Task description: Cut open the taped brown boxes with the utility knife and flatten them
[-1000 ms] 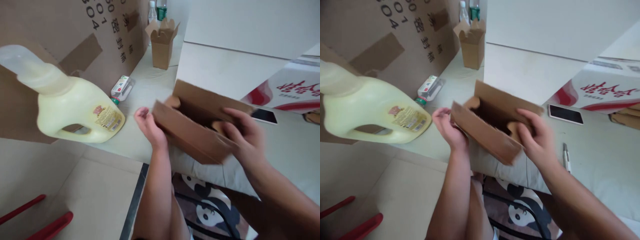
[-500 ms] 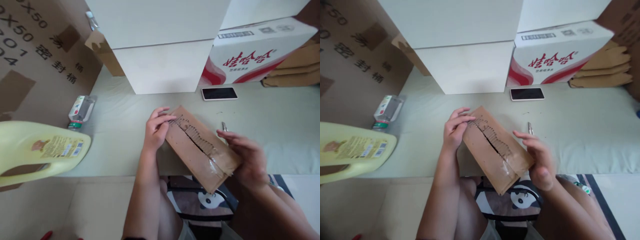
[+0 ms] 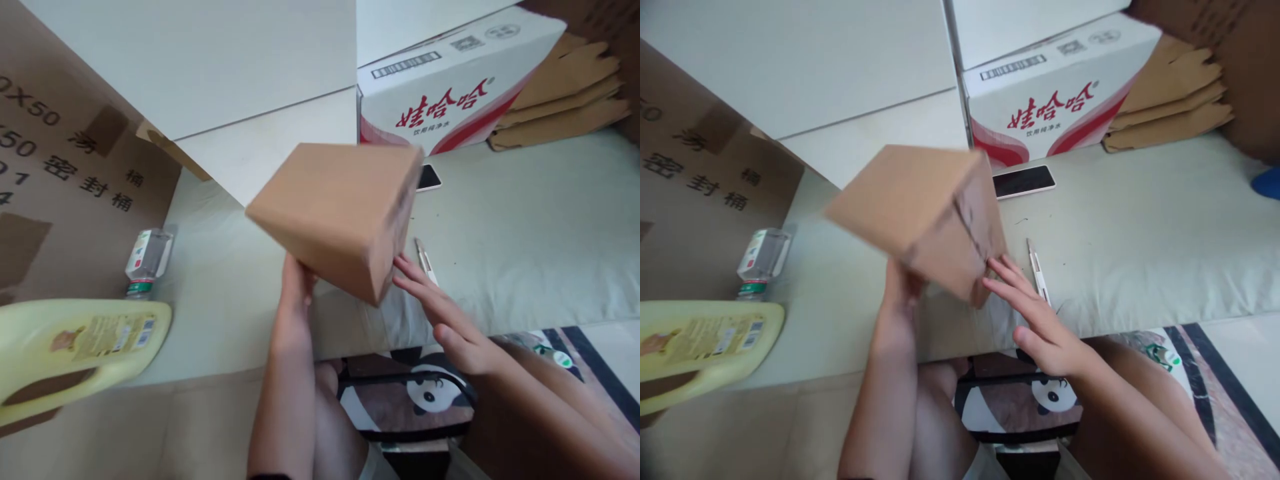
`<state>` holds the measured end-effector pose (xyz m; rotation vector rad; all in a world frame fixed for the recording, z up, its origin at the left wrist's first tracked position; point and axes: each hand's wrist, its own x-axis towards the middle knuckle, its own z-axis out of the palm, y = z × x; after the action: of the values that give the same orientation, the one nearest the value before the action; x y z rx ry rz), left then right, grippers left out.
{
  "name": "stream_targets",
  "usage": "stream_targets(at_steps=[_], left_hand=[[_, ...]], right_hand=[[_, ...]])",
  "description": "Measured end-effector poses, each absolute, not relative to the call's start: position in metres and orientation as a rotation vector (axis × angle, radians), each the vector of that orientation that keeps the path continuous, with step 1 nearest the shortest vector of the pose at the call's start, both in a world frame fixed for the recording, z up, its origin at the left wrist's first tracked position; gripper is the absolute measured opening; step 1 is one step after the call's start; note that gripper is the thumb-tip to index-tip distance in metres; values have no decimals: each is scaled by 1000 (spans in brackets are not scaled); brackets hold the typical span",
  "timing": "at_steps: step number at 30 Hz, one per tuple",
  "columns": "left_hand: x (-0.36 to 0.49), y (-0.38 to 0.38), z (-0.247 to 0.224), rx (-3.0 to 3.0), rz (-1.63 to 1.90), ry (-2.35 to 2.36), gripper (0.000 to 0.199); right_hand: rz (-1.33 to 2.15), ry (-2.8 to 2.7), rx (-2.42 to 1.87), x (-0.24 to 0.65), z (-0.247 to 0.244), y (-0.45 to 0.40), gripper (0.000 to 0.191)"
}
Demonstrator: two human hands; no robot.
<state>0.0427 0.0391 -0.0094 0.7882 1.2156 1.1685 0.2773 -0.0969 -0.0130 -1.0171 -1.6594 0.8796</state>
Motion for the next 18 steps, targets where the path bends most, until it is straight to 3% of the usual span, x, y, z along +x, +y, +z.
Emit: stream_targets(at_steps=[3, 5, 9, 11, 13, 15, 18], left_hand=[[57, 30, -13, 822, 866, 1192, 81], [57, 23, -8, 938, 618, 1199, 91], [44, 18, 5, 1183, 35, 974, 83], [34, 23, 8, 1266, -11, 942, 67], [26, 30, 6, 1271, 285, 1175, 50], [20, 37, 1, 1202, 825, 1424, 44], [16, 43, -7, 1279, 1463, 1333, 64]], right_hand=[[634, -1723, -1063, 285, -7, -93, 58], [524, -1721, -1089, 290, -7, -90, 58], [328, -1658, -1113, 296, -6, -86, 50], [228, -1640, -1117, 296, -3, -85, 45], [144, -1659, -1132, 293, 0, -84, 46], [114, -1716, -1132, 287, 3, -85, 50], [177, -1895, -1017, 274, 8, -88, 50]])
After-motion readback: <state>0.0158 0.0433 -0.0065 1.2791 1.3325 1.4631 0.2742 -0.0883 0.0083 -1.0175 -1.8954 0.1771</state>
